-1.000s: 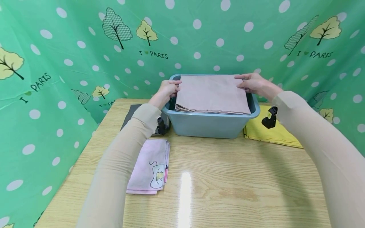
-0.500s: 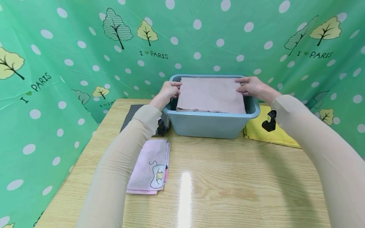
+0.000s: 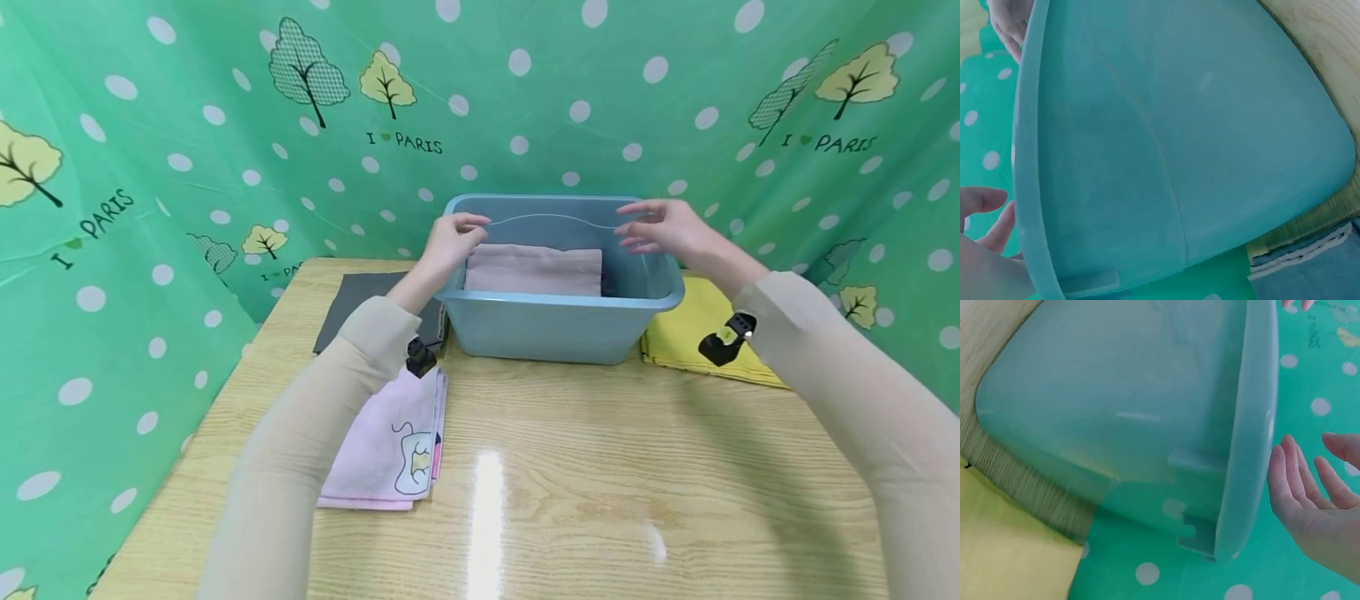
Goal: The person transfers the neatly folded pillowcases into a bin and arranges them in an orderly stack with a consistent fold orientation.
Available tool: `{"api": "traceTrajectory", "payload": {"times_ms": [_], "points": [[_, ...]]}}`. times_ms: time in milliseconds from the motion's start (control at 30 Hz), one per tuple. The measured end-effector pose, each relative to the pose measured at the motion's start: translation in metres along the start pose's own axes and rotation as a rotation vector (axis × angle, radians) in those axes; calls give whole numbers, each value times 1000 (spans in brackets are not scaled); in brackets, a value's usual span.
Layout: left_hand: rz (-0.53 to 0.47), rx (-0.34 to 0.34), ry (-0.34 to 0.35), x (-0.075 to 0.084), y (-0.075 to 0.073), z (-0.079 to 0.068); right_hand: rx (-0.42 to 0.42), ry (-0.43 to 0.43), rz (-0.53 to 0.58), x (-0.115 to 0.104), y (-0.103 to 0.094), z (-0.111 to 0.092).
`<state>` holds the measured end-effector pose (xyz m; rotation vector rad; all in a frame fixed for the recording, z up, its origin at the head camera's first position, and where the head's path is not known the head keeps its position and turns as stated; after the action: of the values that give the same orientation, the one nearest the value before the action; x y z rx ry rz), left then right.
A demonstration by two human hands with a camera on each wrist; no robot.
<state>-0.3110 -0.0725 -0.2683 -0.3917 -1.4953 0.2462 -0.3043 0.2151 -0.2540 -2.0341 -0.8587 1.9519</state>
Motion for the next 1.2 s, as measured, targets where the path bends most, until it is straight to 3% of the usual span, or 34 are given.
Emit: {"api": "traceTrajectory", "payload": {"times_ms": [633,967,1200], "points": [[-73,-21,215,17,5,-40,58,-164,-74,-14,16,-45],[-98,-34,357,25,16,-60,96,-190,-77,-8,13,-69],[-129,-45,410,28,26,-74,130,-183,-93,-2,12,-86]]}}
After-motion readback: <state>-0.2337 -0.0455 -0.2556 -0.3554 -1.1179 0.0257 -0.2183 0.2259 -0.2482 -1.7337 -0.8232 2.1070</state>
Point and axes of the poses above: each hand's wrist, its own z-axis towards the middle knuckle, its own y-axis out of the palm, x = y × z, the point moved 4 cm from there along z, towards the middle knuckle, and after that the axes turned 1 degree about -z, right-handed, at the moved point
